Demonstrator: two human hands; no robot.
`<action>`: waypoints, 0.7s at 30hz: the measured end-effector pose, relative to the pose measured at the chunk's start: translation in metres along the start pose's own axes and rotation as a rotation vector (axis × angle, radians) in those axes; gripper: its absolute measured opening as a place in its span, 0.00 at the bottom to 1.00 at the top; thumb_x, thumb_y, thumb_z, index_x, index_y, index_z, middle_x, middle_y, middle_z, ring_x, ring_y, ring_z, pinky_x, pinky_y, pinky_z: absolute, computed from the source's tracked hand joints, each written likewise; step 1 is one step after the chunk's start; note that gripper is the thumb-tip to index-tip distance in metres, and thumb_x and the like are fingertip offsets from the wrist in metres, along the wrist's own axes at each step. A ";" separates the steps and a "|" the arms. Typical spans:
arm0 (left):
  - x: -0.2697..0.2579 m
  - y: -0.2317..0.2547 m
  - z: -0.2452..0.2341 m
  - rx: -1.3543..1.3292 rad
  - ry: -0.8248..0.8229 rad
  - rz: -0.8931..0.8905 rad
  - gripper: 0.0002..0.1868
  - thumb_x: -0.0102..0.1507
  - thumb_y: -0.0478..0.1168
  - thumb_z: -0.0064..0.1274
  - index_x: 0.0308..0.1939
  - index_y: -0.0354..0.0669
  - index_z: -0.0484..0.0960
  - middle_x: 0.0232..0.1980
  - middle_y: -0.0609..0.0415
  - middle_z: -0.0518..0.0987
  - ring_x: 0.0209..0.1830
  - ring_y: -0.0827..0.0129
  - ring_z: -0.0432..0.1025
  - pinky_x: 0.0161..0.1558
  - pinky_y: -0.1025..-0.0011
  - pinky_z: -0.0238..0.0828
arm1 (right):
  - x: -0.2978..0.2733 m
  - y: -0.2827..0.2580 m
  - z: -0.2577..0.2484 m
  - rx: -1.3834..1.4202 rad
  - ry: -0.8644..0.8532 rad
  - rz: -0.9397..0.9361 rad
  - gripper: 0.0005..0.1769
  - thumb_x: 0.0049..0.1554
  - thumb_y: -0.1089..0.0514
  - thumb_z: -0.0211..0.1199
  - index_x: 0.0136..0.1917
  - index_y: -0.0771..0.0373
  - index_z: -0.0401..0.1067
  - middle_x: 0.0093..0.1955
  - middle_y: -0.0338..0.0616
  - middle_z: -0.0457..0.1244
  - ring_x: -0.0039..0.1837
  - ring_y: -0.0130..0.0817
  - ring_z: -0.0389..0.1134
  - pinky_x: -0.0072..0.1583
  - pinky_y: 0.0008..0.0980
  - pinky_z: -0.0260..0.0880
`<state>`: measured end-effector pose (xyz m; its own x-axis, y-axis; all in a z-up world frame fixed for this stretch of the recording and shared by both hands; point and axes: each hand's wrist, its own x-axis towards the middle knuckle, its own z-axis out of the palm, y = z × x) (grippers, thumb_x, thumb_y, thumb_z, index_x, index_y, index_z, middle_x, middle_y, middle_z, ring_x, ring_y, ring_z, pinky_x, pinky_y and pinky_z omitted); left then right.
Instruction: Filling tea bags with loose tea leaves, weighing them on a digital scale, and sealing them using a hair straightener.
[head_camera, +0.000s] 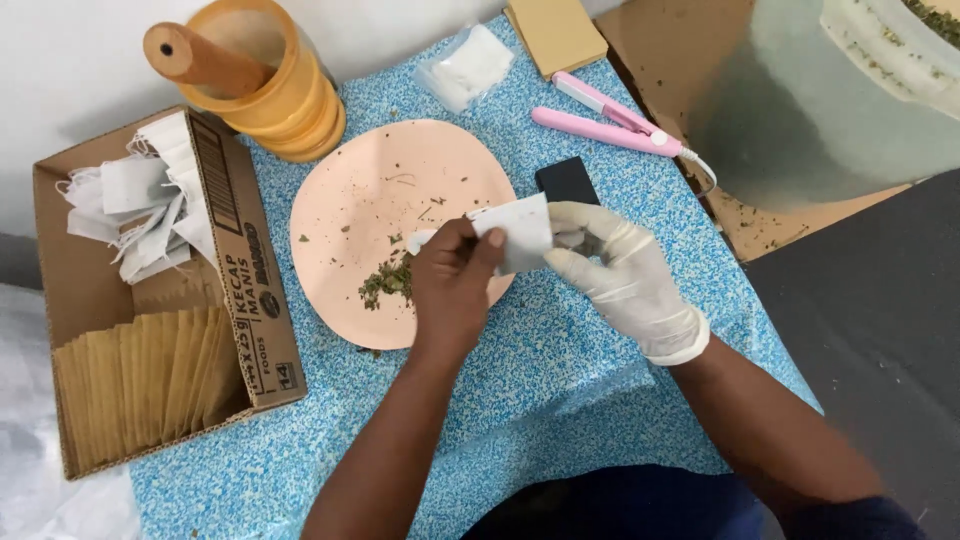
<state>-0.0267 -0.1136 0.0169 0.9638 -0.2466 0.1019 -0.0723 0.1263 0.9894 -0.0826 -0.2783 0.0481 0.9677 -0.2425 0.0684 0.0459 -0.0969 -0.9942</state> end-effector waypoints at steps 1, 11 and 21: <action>-0.001 -0.004 0.003 0.002 0.001 -0.001 0.08 0.68 0.38 0.52 0.44 0.36 0.81 0.39 0.39 0.82 0.38 0.62 0.76 0.47 0.55 0.77 | -0.001 -0.001 0.000 0.002 -0.001 0.001 0.22 0.51 0.68 0.70 0.60 0.62 0.76 0.51 0.48 0.72 0.50 0.32 0.72 0.53 0.33 0.71; -0.008 0.011 0.012 0.011 -0.041 0.053 0.08 0.69 0.39 0.54 0.46 0.37 0.80 0.38 0.46 0.81 0.40 0.70 0.74 0.42 0.65 0.75 | -0.002 0.012 -0.008 0.170 0.053 0.067 0.18 0.52 0.69 0.71 0.56 0.66 0.77 0.43 0.45 0.72 0.44 0.25 0.70 0.51 0.29 0.74; -0.016 0.021 0.002 0.113 -0.088 0.048 0.12 0.67 0.39 0.56 0.53 0.42 0.78 0.47 0.49 0.80 0.50 0.66 0.73 0.50 0.63 0.69 | -0.010 0.012 -0.020 -0.069 0.162 -0.123 0.11 0.51 0.67 0.73 0.49 0.61 0.81 0.39 0.39 0.69 0.41 0.22 0.63 0.50 0.26 0.68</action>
<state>-0.0438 -0.1092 0.0365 0.9326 -0.3265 0.1536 -0.1513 0.0325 0.9879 -0.0970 -0.2962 0.0373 0.9030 -0.3765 0.2070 0.1390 -0.2000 -0.9699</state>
